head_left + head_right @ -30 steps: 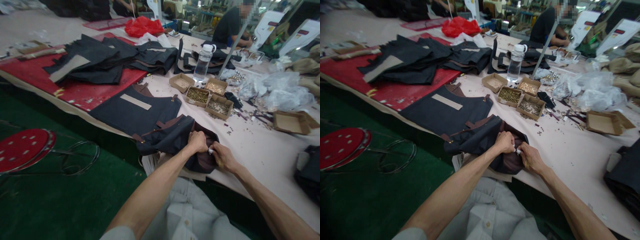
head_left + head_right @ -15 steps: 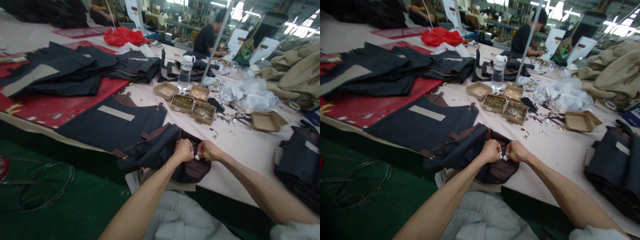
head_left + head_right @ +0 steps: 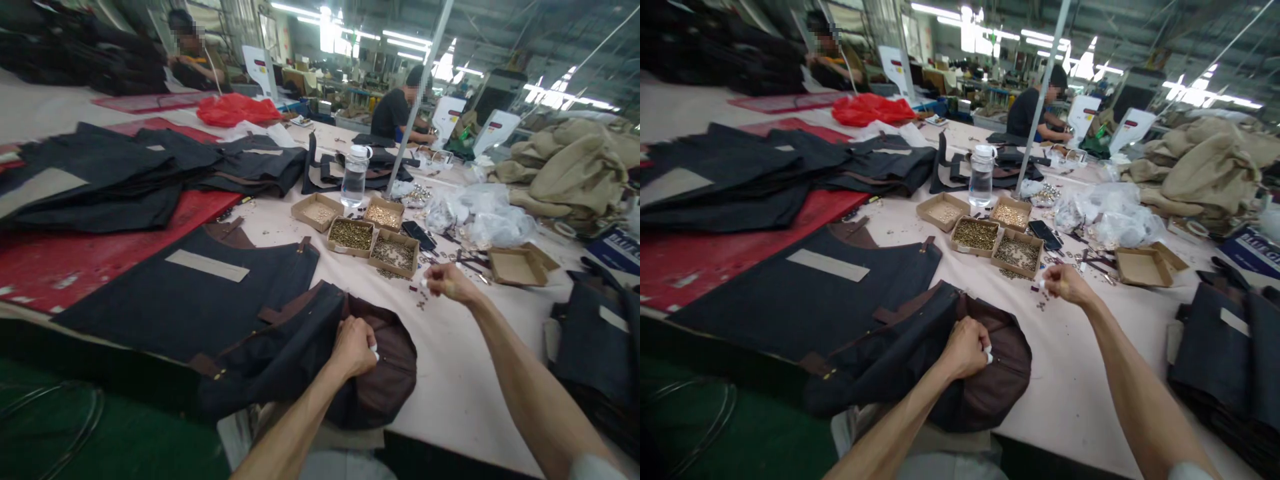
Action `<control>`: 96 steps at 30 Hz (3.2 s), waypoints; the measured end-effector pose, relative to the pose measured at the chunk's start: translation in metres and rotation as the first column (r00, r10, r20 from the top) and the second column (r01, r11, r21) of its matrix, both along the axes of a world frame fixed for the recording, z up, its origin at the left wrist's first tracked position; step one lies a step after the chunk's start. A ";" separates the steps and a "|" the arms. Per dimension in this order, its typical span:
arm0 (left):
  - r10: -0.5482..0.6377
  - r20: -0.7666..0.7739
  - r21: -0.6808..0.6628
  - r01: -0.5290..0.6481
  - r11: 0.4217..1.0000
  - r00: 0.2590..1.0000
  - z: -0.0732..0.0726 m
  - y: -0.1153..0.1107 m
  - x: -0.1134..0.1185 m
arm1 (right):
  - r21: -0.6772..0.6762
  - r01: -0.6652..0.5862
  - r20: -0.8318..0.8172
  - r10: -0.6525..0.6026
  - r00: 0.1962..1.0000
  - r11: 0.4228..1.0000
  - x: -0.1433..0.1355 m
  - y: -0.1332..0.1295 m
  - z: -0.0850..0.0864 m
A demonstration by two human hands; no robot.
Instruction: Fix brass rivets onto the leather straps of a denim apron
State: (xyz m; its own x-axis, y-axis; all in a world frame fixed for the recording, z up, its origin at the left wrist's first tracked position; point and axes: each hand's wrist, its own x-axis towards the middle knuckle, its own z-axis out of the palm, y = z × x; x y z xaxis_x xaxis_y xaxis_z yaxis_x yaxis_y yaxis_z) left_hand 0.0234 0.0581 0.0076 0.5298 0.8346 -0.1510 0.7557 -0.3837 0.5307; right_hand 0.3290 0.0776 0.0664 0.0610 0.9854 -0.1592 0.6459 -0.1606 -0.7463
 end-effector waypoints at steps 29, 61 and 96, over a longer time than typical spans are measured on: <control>0.316 0.656 -0.505 0.089 0.858 0.685 0.037 -0.029 0.011 | 0.769 -0.119 0.083 0.086 0.993 0.628 -0.091 -0.123 -0.031; 0.477 0.633 -0.602 0.001 0.799 0.609 0.031 -0.080 0.042 | -0.080 0.268 -0.836 -0.211 0.506 0.960 -0.096 -0.171 -0.043; 0.569 0.478 -0.677 -0.131 0.724 0.669 0.013 -0.074 0.052 | -0.237 0.097 -0.799 -0.250 0.547 0.967 -0.074 -0.171 -0.059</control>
State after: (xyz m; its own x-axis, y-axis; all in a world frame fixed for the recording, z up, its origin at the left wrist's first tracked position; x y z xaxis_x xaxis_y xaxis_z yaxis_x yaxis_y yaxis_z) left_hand 0.0754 -0.0163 0.0202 0.3560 0.8463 -0.3964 0.1677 0.3594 0.9180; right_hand 0.2553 -0.0935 0.0073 -0.0039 0.9289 -0.3703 -0.2828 -0.3562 -0.8906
